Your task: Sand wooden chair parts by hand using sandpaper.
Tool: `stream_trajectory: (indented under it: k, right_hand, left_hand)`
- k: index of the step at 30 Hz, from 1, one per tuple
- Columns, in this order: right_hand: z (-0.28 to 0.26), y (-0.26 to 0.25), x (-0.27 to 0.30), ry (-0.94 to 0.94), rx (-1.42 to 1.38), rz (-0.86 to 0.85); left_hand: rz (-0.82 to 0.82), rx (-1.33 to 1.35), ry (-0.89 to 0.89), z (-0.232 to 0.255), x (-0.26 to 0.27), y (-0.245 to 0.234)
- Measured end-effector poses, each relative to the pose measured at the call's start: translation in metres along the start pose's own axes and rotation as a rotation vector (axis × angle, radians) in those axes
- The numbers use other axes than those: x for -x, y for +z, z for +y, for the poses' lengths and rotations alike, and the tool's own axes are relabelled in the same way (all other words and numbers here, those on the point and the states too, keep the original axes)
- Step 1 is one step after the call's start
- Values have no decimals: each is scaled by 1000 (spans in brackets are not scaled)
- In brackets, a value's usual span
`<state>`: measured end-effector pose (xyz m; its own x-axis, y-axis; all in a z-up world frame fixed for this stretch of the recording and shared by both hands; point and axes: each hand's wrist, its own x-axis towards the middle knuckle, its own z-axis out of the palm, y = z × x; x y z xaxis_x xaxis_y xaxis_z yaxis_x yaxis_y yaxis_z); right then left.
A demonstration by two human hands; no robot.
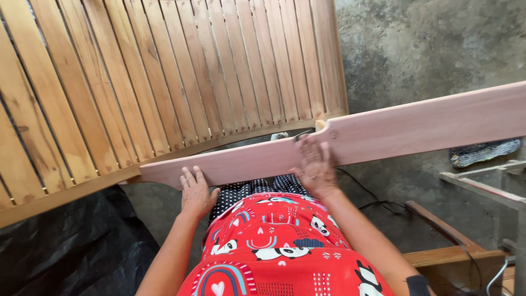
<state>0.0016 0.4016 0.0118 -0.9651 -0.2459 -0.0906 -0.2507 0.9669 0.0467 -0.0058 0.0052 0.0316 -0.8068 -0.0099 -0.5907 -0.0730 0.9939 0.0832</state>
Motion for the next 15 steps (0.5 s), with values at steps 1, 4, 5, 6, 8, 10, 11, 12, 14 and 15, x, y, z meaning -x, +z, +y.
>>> stream_trajectory:
  k: [1,4,5,6,8,10,11,12,14,15]
  right_hand:
    - [7,4,3,40,76,53]
    - [46,-19,-1,367,-61,-16]
    - [37,-18,0,365,-60,-21]
    - [26,-17,0,419,-134,14]
    - [-3,-14,-9,457,-195,55]
    - [-51,-6,-20,386,-181,67]
    - [-87,-9,-29,374,-185,62]
    - [-123,-11,-36,246,-158,-20]
    - [-179,-13,-44,121,-127,-104]
    - [-201,-12,-43,16,-165,-138]
  left_hand:
    - [13,66,16,-4,2,-2]
    - [132,143,107,-39,2,-1]
    - [127,145,105,-52,2,0]
    - [174,137,39,-67,1,1]
    - [228,147,-34,-91,-6,4]
    - [225,122,-74,-119,-7,8]
    - [222,124,-86,-127,-8,11]
    - [228,95,-33,-134,-8,14]
    - [232,68,23,-140,-9,15]
    - [240,69,48,-139,-8,15]
